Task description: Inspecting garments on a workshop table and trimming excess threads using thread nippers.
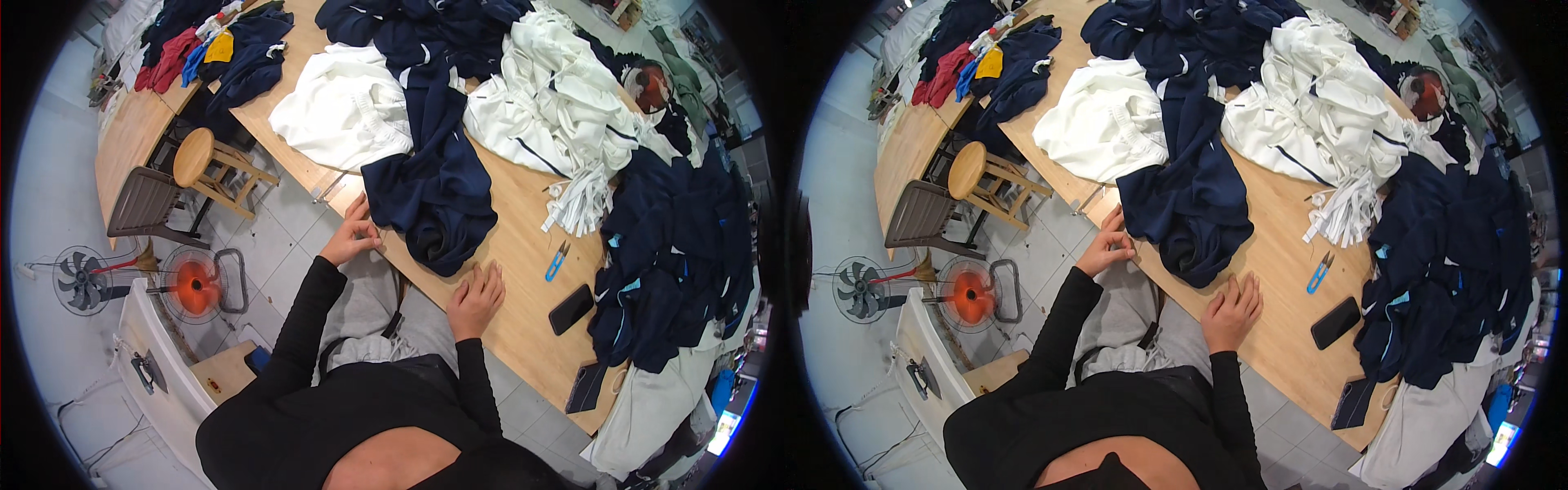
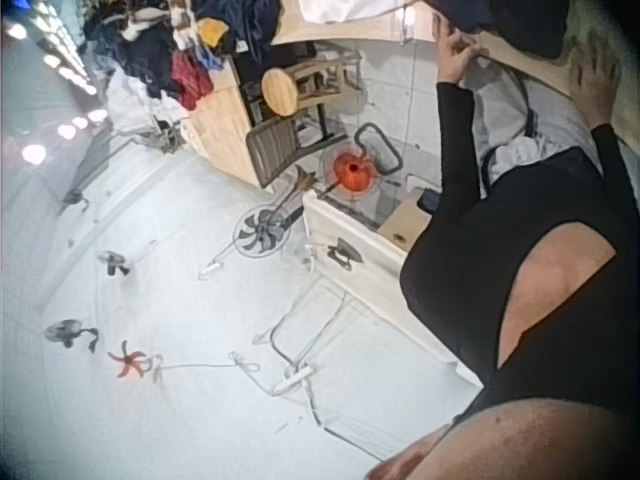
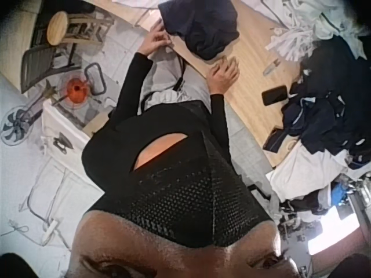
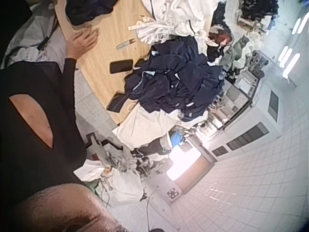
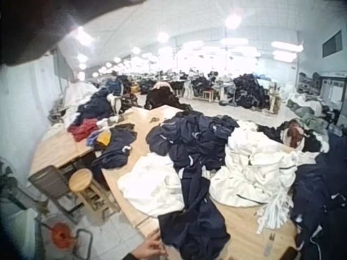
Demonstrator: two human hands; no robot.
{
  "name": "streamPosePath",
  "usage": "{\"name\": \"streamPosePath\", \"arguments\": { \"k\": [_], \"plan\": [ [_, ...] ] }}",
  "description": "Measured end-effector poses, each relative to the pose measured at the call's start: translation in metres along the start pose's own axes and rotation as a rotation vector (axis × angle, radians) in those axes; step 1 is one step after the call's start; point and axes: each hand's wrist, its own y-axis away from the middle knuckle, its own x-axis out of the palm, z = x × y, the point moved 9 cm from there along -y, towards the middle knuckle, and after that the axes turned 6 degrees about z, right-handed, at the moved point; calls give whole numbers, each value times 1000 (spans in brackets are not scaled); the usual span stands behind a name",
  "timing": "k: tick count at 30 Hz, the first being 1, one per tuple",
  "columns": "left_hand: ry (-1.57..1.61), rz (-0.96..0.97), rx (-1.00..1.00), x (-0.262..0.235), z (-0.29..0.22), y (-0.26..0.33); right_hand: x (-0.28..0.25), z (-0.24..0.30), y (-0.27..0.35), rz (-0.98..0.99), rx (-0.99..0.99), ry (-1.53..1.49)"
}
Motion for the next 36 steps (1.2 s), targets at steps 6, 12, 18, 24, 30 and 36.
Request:
{"name": "streamPosePath", "arguments": {
  "k": [6, 12, 18, 24, 30, 36],
  "plan": [
    [-34, 10, -9, 8, 3, -1, -1, 0, 2, -2, 7, 42],
    [-113, -34, 19, 7, 4, 0, 3, 0, 4, 0, 3, 41],
    [-118, -22, 20, 5, 5, 0, 0, 4, 2, -2, 5, 10],
    [-116, -16, 32, 7, 6, -1, 1, 4, 4, -15, 7, 31],
    [-138, -52, 32, 7, 10, -1, 1, 5, 4, -6, -3, 18],
    [-107, -67, 20, 5, 12, 0, 3, 5, 3, -11, -1, 17]
  ]
}}
